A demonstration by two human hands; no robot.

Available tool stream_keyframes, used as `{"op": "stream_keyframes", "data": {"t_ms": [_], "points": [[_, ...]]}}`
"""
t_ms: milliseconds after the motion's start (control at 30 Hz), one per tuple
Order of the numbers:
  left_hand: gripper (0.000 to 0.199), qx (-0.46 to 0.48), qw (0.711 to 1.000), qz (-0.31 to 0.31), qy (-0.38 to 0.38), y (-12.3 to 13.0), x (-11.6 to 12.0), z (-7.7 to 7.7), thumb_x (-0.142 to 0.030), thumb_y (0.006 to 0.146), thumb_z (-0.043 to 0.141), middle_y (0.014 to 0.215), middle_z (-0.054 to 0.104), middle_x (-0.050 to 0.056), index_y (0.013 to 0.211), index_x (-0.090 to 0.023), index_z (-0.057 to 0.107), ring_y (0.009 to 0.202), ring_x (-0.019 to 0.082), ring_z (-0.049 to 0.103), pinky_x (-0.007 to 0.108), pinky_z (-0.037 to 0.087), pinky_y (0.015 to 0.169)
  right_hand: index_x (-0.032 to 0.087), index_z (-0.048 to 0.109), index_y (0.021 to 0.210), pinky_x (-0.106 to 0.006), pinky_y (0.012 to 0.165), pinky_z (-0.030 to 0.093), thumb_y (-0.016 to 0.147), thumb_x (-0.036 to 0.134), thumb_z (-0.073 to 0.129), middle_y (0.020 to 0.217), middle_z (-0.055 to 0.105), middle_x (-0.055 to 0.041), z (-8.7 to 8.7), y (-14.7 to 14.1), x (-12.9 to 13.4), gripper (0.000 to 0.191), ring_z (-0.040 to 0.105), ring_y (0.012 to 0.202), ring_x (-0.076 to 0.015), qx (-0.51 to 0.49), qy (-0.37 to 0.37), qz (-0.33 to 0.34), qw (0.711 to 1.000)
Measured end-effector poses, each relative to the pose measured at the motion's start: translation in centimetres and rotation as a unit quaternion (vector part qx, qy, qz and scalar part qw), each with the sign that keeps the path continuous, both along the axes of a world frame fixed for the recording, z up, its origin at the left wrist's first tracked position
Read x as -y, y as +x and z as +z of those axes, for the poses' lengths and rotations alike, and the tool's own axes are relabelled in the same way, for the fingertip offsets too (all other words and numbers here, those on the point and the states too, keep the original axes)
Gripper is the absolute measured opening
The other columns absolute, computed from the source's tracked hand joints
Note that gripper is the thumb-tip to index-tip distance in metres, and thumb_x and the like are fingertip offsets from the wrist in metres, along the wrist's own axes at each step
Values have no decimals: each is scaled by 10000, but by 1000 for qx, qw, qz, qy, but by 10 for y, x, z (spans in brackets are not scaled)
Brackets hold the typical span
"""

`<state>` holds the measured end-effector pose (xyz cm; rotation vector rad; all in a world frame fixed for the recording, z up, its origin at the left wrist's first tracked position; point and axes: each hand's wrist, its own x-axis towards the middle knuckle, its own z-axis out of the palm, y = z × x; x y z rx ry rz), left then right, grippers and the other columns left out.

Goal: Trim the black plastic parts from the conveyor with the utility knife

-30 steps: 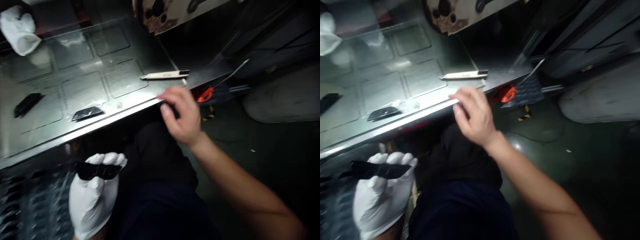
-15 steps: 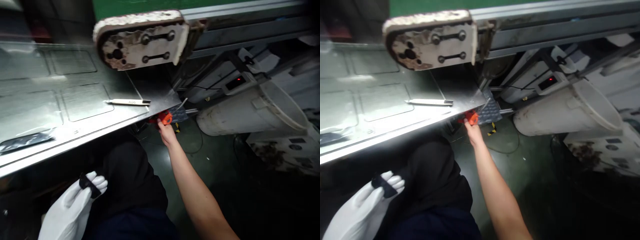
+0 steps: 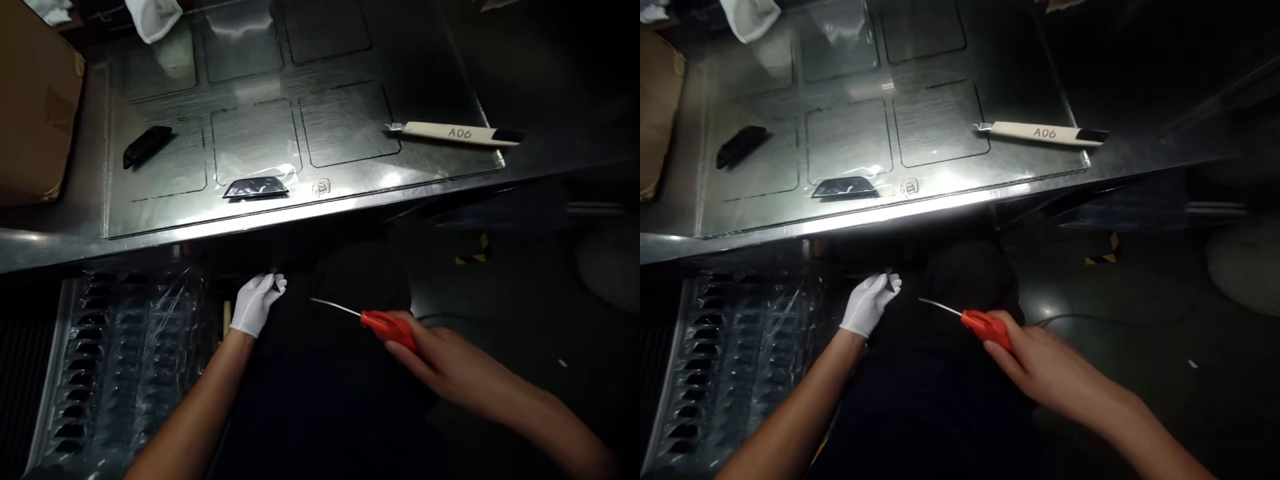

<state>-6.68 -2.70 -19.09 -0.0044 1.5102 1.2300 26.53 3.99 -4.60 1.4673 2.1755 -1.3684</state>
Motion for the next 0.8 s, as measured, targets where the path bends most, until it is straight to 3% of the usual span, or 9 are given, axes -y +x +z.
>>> {"op": "stream_keyframes", "data": {"t_ms": [100,267,400,533,700,800], "points": [[256,-20,999,-27,-5,-3,4,-10,-315,985,702,1132,741,123,1112,-93,689,1052,224,733,421,632,941,287,479,1284,-331,581,392,1040,566,326,698,642,14,4,-20,-20,400,639,634,-229,87,-56,92,990],[298,-147,981,-123,-39,-15,10,-8,-308,964,724,1200,738,126,1186,-112,701,1134,251,711,499,568,1054,267,444,1081,-327,584,347,1034,589,306,696,596,16,7,-26,-34,353,599,632,-219,109,-49,143,983],[338,-293,920,-251,-65,-28,6,6,-213,867,807,1329,702,123,1195,-161,746,1387,291,561,569,322,1262,273,444,1123,-327,597,359,1034,591,302,714,608,13,7,-25,-33,360,611,653,-221,115,-35,132,984],[332,-365,865,-339,-68,-40,-4,11,-248,856,820,1287,729,114,1174,-173,761,1349,287,599,554,345,1250,271,464,1099,-325,580,357,1034,576,320,709,620,16,6,-24,-29,344,607,631,-213,98,-55,111,987],[332,-406,843,-349,-52,-49,-14,20,-340,927,728,1264,741,123,1196,-145,748,1294,283,644,552,449,1185,258,570,1081,-312,579,372,1009,550,437,770,680,-5,8,-18,-28,329,625,640,-194,38,-69,73,994],[197,-417,841,-345,-21,-45,-18,30,-218,729,804,1122,787,93,922,-194,833,1384,389,561,587,368,1245,265,665,1141,-294,625,451,970,552,547,828,726,-4,12,10,-46,354,668,699,-178,-23,-136,35,990]]}}
